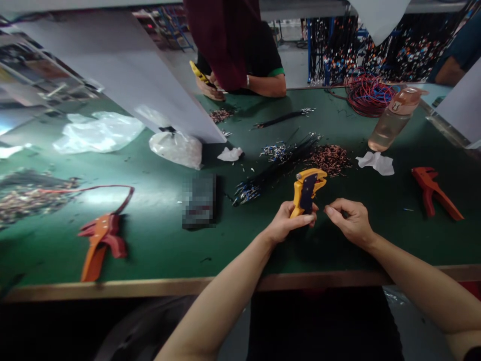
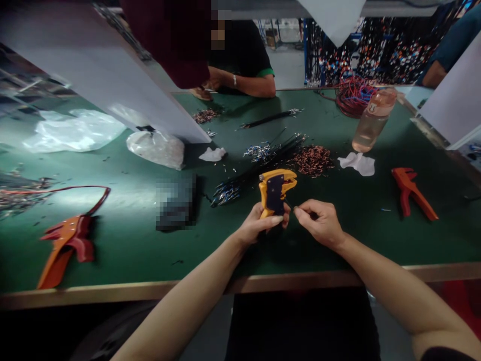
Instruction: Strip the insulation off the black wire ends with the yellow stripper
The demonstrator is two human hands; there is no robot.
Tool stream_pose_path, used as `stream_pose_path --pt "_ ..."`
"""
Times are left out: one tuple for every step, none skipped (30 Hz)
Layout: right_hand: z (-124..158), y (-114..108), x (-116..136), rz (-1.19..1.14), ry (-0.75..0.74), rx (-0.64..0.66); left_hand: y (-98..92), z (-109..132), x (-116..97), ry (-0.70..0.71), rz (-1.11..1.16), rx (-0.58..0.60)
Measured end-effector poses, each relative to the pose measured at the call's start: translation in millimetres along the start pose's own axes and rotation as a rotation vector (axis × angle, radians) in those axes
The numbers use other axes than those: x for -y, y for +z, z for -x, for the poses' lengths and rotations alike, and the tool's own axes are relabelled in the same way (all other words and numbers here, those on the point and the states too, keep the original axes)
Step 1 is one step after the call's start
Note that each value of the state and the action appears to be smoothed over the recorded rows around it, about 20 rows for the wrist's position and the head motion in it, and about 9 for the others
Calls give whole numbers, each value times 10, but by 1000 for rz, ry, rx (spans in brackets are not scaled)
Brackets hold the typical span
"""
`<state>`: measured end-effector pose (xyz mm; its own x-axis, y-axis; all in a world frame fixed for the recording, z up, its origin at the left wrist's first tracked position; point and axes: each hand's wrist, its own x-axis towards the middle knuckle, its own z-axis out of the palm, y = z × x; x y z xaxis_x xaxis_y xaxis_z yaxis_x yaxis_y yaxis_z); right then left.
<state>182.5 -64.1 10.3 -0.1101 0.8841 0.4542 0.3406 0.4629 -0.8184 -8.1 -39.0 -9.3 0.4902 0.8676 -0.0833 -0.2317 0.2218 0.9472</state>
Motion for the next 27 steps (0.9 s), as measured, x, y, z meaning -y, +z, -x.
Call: stream_pose_path --pt "2 -1 0 -3 -3 -1 -3 -3 0 0 8 8" --pt "3 -1 1 -4 -4 -2 -5 -4 -2 -1 13 15" --pt "4 -1 1 -3 -4 -1 -7 -5 -8 -1 14 21" --pt "6 -1 1 -2 -4 2 -8 -5 -14 -3 12 27" --pt "6 -1 1 -2 -4 4 -9 -3 -21 -5 7 33" --pt "6 0 1 -3 -3 4 -11 -1 -26 -4 1 38" --pt "6 1 0 -5 -4 0 -13 1 -30 -3 -2 42" --pt "5 2 -1 -8 -5 -4 -16 2 -30 -2 -2 43" --pt "4 3 -2 -10 -7 -9 -19 4 -28 -1 -2 45" --pt "3 5 -4 -11 -9 -11 -22 5 -23 1 -1 45" --pt "2 6 -5 -11 -11 -10 -25 4 -17 3 1 42" --pt "1 6 -6 -11 -13 -7 -28 4 -10 4 2 37" --pt "1 7 -7 -9 -12 -3 -31 3 -3 5 4 34" --pt "2 7 -8 -8 -10 0 -34 2 3 7 7 32" --pt "3 7 -9 -5 -7 2 -37 1 8 8 11 30" --pt "5 8 -10 -3 -4 3 -40 1 12 11 15 31" --pt "6 8 -11 0 -1 1 -43 1 14 14 17 36" --pt "8 9 -12 3 0 0 -45 2 15 17 16 42" --pt "9 9 -13 5 0 -2 -47 2 15 19 13 47" --pt "10 9 -14 6 -3 -4 -48 3 15 21 9 51" --pt "10 9 -14 6 -5 -6 -48 4 16 19 5 54" --pt "9 8 -13 5 -9 -6 -48 5 18 16 2 52" --pt "8 7 -11 3 -10 -3 -47 5 20 13 2 48" --pt "5 5 -8 1 -10 2 -45 5 23 11 3 44" --pt "3 4 -4 0 -11 7 -43 5 25 9 4 40" --pt "0 2 0 0 -12 10 -40 5 25 6 1 36" --pt "-3 1 4 0 -13 11 -37 6 22 4 -7 31"
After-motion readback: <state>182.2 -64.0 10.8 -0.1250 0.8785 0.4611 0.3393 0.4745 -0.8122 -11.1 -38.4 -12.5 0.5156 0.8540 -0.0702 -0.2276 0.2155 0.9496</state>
